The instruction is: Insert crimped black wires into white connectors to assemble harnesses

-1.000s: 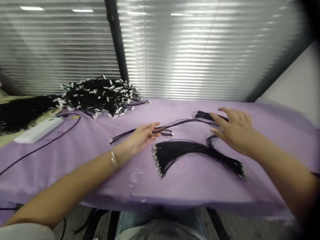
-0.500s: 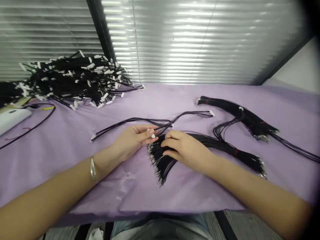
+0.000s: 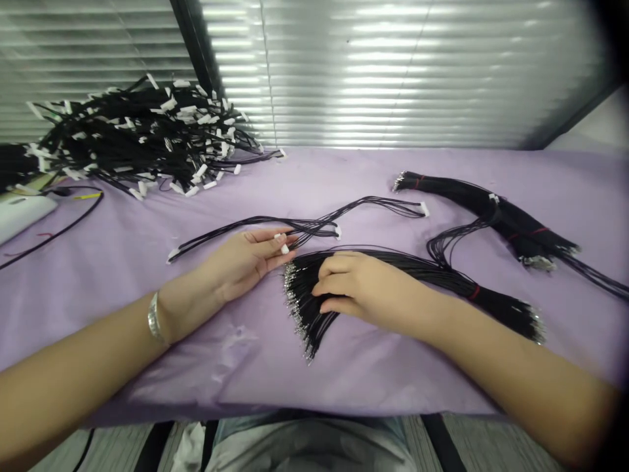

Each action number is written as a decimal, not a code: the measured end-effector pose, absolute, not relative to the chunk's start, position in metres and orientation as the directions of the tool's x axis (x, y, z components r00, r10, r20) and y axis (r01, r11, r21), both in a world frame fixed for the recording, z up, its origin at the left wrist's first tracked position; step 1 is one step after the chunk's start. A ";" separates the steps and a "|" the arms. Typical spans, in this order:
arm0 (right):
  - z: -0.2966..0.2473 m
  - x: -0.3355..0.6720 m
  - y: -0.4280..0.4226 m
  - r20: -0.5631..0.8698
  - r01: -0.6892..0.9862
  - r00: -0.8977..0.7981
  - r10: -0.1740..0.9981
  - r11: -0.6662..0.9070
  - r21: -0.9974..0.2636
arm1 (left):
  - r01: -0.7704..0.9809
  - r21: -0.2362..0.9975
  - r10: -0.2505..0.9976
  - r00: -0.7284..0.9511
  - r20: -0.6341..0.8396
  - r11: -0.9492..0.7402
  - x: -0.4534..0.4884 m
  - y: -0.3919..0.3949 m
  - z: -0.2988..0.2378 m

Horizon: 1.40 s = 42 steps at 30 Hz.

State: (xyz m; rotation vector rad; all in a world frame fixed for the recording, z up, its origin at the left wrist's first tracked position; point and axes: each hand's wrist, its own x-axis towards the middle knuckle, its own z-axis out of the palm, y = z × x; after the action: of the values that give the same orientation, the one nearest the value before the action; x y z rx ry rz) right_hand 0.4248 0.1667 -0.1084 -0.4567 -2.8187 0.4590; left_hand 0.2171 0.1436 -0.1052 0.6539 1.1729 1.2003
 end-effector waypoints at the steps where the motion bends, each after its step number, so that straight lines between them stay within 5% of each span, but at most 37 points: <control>1: -0.109 0.425 0.167 0.196 0.257 -0.922 0.335 0.905 -0.339 | -0.357 0.888 0.939 -0.073 -0.337 0.291 0.217 0.144 -0.105; 12: -0.093 0.426 0.162 0.276 0.268 -0.838 0.470 0.796 -0.542 | -0.235 0.939 0.951 -0.124 -0.284 0.250 0.219 0.137 -0.101; 18: -0.090 0.427 0.163 0.391 0.175 -0.823 0.412 0.839 -0.516 | -0.069 0.955 0.957 0.013 -0.289 0.289 0.220 0.129 -0.101; 24: -0.093 0.426 0.163 0.386 0.143 -0.812 0.438 0.790 -0.596 | 0.051 0.986 0.987 0.022 -0.159 0.158 0.218 0.129 -0.102; 30: -0.091 0.426 0.162 0.301 0.223 -0.691 0.658 0.589 -0.777 | -0.092 0.970 0.970 -0.073 -0.232 0.225 0.220 0.130 -0.102; 36: -0.094 0.426 0.170 0.195 0.188 -0.686 0.701 0.430 -0.883 | -0.162 0.928 0.937 -0.044 -0.345 0.334 0.223 0.133 -0.105; 39: -0.096 0.425 0.171 0.211 0.195 -0.678 0.705 0.449 -0.872 | -0.125 0.967 0.963 -0.130 -0.237 0.222 0.220 0.136 -0.103; 42: -0.094 0.425 0.167 0.307 0.247 -0.658 0.687 0.582 -0.775 | 0.123 0.992 0.981 -0.189 0.048 -0.025 0.214 0.138 -0.100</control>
State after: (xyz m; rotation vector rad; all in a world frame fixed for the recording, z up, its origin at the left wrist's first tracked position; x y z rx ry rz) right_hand 0.4254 0.1668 -0.0940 -0.7398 -2.2131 0.9578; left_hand 0.2136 0.1376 -0.0997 1.2283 1.4249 1.3202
